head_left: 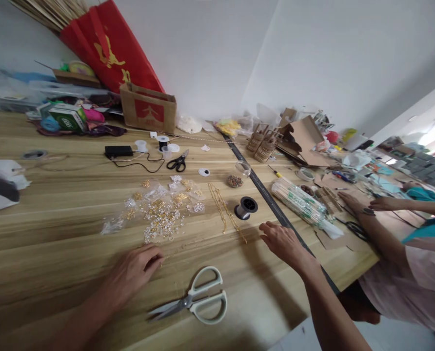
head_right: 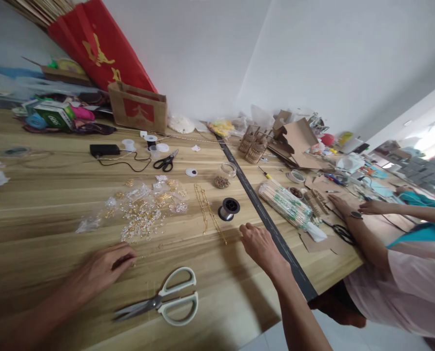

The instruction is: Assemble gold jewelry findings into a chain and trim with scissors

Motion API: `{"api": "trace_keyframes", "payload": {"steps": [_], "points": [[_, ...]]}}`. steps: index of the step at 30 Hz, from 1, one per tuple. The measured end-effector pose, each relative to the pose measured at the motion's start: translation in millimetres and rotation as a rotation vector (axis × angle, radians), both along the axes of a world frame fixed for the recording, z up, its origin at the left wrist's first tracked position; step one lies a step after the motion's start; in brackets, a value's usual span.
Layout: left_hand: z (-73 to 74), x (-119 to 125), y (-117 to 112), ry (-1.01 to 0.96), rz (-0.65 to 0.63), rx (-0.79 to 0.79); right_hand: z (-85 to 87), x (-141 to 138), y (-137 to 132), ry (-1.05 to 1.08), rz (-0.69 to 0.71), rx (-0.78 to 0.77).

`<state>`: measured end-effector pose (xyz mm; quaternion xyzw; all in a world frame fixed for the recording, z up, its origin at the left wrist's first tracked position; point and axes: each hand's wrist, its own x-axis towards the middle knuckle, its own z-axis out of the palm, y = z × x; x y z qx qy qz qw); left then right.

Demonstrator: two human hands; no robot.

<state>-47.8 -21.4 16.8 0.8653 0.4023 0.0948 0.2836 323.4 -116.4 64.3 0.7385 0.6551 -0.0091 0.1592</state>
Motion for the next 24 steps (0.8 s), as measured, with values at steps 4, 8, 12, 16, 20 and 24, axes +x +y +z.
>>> {"api": "trace_keyframes", "payload": {"steps": [4,8,12,16,20,24], "points": [[-0.2,1.8,-1.4,-0.016,0.001,0.000,-1.3,-12.4,7.1,0.041,0.083,0.022],[0.8,3.1,-2.7,-0.018,0.008,0.002,-0.9,-29.6,14.6,0.116,0.197,0.022],[-0.4,3.0,-2.8,-0.031,0.012,0.015,-10.1,-38.4,19.2,0.127,0.280,-0.019],[-3.1,2.3,-2.6,-0.047,0.005,0.026,-23.4,-40.1,21.4,0.101,0.318,-0.057],[-3.6,2.1,-2.3,-0.058,0.001,0.015,-30.8,-40.0,21.7,0.076,0.311,-0.072],[-3.4,2.4,-2.2,-0.049,0.005,0.006,-29.0,-38.4,20.5,0.115,0.304,-0.058]]}}
